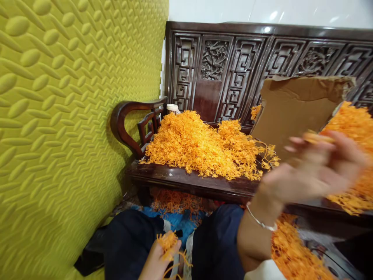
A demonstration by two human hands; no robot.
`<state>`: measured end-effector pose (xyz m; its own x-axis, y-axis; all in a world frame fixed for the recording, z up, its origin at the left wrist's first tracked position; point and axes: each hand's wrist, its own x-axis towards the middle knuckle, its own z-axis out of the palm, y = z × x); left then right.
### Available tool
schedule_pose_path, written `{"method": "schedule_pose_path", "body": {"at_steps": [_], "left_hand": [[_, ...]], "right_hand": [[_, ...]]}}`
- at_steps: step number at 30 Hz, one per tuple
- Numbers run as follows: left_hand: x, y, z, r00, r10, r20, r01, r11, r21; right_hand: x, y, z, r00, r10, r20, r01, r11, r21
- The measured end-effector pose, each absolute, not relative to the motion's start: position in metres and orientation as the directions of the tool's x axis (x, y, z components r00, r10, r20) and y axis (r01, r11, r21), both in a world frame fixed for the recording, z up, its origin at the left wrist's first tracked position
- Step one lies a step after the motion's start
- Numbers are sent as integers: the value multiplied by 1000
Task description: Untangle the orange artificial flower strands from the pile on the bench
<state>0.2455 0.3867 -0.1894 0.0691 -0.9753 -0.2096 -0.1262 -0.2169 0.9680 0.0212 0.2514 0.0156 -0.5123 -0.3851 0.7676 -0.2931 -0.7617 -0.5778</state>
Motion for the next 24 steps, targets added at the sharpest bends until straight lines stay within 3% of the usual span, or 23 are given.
{"method": "schedule_pose_path", "body": {"at_steps": [1,2,3,4,7,9,11,12,14,16,20,24], "left_hand": [[247,383,-185,57,-980,-190,-150,-196,969],[248,379,-180,41,-986,-164,-169,-169,971],[248,375,-177,31,-991,-134,-180,-137,974],[248,371,-174,31,-994,-102,-189,-106,976],[249,360,-169,93,-995,-27,-221,-47,974],[249,353,-168,134,-991,17,-258,-19,966],[248,345,-166,139,-988,70,-280,28,960],[248,342,-166,140,-985,96,-281,54,958],[247,335,-167,153,-981,124,-254,82,964],[247,329,-171,177,-977,118,-223,77,972],[250,328,-174,194,-974,113,-201,74,977],[253,335,-163,163,-979,122,-184,91,979]], "right_hand": [[32,232,16,-539,-298,788,-358,-766,-534],[41,212,13,-415,-363,834,-413,-742,-528],[49,195,6,-203,-548,811,-444,-687,-576],[55,182,-2,-136,-625,769,-451,-652,-609],[64,176,-32,-78,-754,652,-447,-558,-699],[70,203,-47,85,-806,586,-358,-574,-737],[79,243,-56,467,-740,483,-218,-626,-749],[83,263,-59,647,-623,439,-133,-660,-739],[93,298,-67,828,-410,383,-42,-726,-686],[101,320,-77,842,-383,381,-91,-796,-598],[110,333,-96,733,-483,479,-269,-853,-448],[112,331,-104,669,-410,619,-272,-911,-310]]}}
